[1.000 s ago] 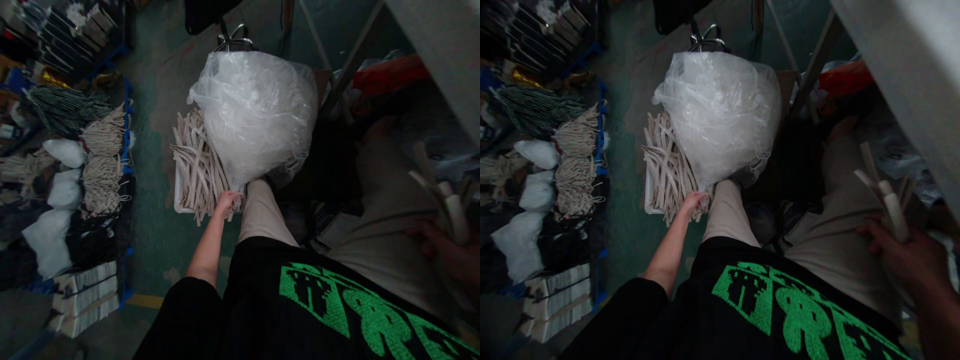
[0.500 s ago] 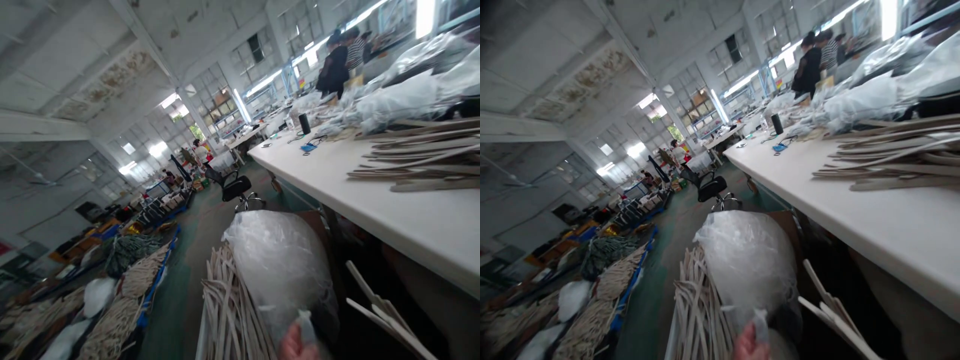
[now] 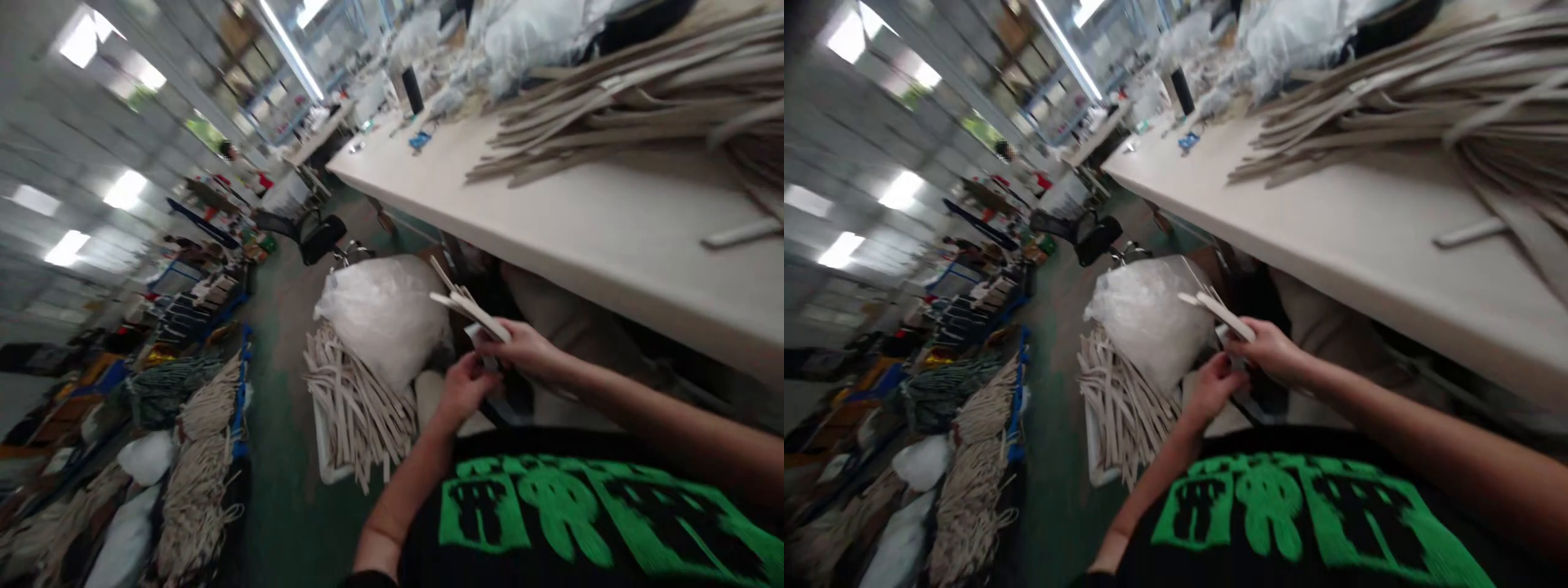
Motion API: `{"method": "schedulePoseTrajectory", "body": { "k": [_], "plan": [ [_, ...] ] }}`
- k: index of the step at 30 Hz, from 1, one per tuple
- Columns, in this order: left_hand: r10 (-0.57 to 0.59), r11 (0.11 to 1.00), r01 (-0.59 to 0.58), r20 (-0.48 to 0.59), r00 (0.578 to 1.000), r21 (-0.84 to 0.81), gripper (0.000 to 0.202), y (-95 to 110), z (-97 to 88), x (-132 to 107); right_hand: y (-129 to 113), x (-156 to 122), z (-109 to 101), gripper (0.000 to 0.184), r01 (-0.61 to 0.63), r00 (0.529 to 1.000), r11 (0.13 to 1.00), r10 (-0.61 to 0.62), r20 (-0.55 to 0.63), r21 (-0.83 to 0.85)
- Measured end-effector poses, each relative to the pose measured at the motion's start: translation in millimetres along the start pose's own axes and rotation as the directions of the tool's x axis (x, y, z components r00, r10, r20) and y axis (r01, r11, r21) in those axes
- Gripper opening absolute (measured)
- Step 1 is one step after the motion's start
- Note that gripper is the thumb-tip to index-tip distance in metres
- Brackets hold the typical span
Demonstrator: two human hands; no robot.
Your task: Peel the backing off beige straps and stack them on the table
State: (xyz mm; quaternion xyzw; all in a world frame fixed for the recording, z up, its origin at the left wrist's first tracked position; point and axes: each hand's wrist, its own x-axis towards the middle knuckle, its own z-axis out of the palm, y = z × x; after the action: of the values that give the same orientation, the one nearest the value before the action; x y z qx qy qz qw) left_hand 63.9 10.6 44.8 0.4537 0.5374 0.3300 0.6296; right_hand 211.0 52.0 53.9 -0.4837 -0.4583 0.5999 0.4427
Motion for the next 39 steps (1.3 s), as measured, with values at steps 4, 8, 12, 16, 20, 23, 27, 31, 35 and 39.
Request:
{"method": "schedulePoseTrajectory", "body": {
  "k": [4,8,12,16,20,23,27,31,35,39],
  "plan": [
    [-0.037,0.996,0.037,0.006,0.999,-0.079,0.025,-18,-11.6,5,-11,28,-5,0.022,0.003,0.997,1.000,-0.005,-0.078,-0.028],
    [-0.052,0.991,0.051,0.003,0.999,-0.120,0.038,-30,-21.8,-1,-19,42,-7,0.022,0.017,0.995,1.000,-0.019,-0.096,-0.026],
    [-0.070,0.992,0.071,0.016,0.997,-0.100,0.040,-39,-32.8,-7,-28,54,-7,0.025,0.036,0.988,0.997,-0.046,-0.145,-0.072],
    [-0.100,0.992,0.100,0.004,0.995,-0.081,0.040,-53,-52.9,-13,-32,71,-11,0.023,0.049,0.981,0.991,-0.071,-0.180,-0.121],
    [-0.119,0.991,0.116,-0.040,0.992,-0.072,0.039,-68,-79.9,-24,-37,82,-17,0.018,0.030,0.984,0.993,-0.050,-0.174,-0.113],
    [-0.163,0.985,0.157,-0.081,0.983,-0.068,0.038,-78,-98.5,-35,-41,86,-19,0.023,0.016,0.978,0.993,-0.040,-0.205,-0.118],
    [-0.263,0.965,0.263,-0.074,0.962,-0.011,0.038,-84,-115.5,-49,-42,89,-16,0.028,0.007,0.971,0.992,-0.037,-0.234,-0.129],
    [-0.339,0.939,0.330,0.102,0.935,0.097,0.033,-83,-120.8,-51,-29,97,-8,0.023,-0.014,0.980,0.988,-0.017,-0.199,-0.151],
    [-0.432,0.889,0.359,0.257,0.865,0.285,0.030,-82,-117.8,-44,-6,108,-2,0.022,-0.025,0.987,0.988,0.000,-0.159,-0.153],
    [-0.432,0.902,0.420,0.195,0.880,0.101,0.033,-86,-112.5,-41,14,95,-7,0.015,-0.131,0.991,0.970,0.128,-0.030,-0.203]
  ]
}}
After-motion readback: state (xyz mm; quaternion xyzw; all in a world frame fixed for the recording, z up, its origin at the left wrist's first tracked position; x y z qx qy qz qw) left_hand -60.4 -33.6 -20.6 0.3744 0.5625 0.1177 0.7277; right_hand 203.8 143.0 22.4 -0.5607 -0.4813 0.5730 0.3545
